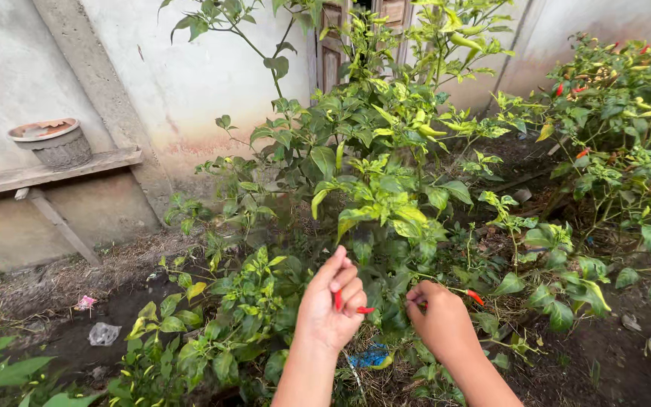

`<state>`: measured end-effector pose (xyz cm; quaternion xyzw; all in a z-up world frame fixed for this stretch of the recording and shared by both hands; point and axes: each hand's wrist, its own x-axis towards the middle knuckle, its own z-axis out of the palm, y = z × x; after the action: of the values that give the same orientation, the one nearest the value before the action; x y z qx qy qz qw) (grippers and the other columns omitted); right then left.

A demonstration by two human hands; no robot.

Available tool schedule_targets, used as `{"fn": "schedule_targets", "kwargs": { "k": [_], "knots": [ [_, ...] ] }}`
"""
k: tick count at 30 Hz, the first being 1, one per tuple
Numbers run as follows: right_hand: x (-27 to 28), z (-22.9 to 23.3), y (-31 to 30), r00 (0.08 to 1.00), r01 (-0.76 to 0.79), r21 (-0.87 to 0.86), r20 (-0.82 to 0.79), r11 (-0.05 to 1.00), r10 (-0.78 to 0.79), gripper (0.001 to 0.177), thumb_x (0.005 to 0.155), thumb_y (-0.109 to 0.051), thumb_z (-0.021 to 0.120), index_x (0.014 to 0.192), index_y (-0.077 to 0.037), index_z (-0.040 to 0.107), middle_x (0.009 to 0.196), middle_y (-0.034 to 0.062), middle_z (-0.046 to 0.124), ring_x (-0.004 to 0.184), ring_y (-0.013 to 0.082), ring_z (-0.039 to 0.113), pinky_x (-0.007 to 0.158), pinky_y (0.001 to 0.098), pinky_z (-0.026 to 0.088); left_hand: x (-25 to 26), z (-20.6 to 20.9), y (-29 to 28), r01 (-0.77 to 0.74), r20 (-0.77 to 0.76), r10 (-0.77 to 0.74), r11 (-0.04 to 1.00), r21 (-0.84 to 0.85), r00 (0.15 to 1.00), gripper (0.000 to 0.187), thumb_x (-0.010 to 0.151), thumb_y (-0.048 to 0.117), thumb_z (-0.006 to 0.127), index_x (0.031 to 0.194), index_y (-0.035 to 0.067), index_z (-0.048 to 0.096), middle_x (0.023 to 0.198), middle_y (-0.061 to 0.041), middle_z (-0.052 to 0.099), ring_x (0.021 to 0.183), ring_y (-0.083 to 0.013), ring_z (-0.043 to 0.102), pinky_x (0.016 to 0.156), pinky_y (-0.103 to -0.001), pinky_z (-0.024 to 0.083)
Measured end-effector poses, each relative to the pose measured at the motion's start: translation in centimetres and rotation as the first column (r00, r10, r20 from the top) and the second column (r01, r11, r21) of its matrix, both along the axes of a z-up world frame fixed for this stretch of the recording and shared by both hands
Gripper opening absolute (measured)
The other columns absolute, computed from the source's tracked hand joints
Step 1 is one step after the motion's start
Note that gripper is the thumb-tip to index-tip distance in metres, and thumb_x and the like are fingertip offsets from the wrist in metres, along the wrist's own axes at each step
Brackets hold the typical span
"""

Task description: The person harvests chili peppers by plucking them from plants by hand and collecting them in their hand.

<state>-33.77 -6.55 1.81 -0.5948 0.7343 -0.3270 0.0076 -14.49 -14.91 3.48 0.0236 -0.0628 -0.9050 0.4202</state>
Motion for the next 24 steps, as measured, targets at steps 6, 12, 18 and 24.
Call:
{"fn": "schedule_targets", "kwargs": {
  "k": [6,12,18,24],
  "knots": [
    [0.0,0.3,-0.4,0.974,0.018,0.151,0.219,0.988,-0.051,0.011,0.078,-0.011,0.076,0.088,-0.005,0.076,0.084,0.0107,0.079,0.071,0.0267,0.076,0.07,0.0355,0.059,-1.5,-1.6,1.0,-0.073,0.024,0.073,0.997,0.03,0.997,0.021,0.097,0.014,0.067,0.113,0.0,0.062,0.067,0.001,0.048,0.048,-0.0051,0.032,0.041,-0.022,0.024],
    [0.4,-1.2,-0.5,0.984,-0.059,0.062,0.173,0.996,0.047,0.01,0.08,-0.008,0.072,0.09,-0.006,0.075,0.087,0.0124,0.078,0.075,0.0293,0.074,0.07,0.0388,0.057,-1.2,-1.4,1.9,-0.016,0.168,0.015,1.0,0.004,0.986,0.03,0.096,0.007,0.061,0.125,-0.001,0.061,0.089,-0.005,0.064,0.055,-0.0045,0.04,0.049,-0.02,0.033],
    [0.9,-2.1,-0.2,0.978,-0.072,0.043,0.202,0.997,0.062,0.013,0.083,-0.01,0.071,0.093,-0.003,0.068,0.091,0.013,0.075,0.081,0.0286,0.076,0.071,0.0397,0.059,-1.3,-3.2,2.1,0.1,0.468,0.004,0.976,-0.196,0.884,0.025,0.1,0.012,0.063,0.119,-0.002,0.066,0.074,-0.002,0.057,0.052,-0.0054,0.038,0.049,-0.022,0.034],
    [1.8,-1.8,0.6,0.981,-0.044,0.07,0.189,0.997,0.03,0.013,0.082,-0.011,0.072,0.093,-0.004,0.07,0.093,0.0137,0.074,0.084,0.0316,0.073,0.076,0.0408,0.058,-1.0,-4.1,2.5,0.152,0.659,0.063,0.952,-0.264,0.749,0.023,0.1,0.012,0.06,0.116,-0.003,0.066,0.07,-0.001,0.055,0.053,-0.0059,0.038,0.049,-0.022,0.033]
  ]
}}
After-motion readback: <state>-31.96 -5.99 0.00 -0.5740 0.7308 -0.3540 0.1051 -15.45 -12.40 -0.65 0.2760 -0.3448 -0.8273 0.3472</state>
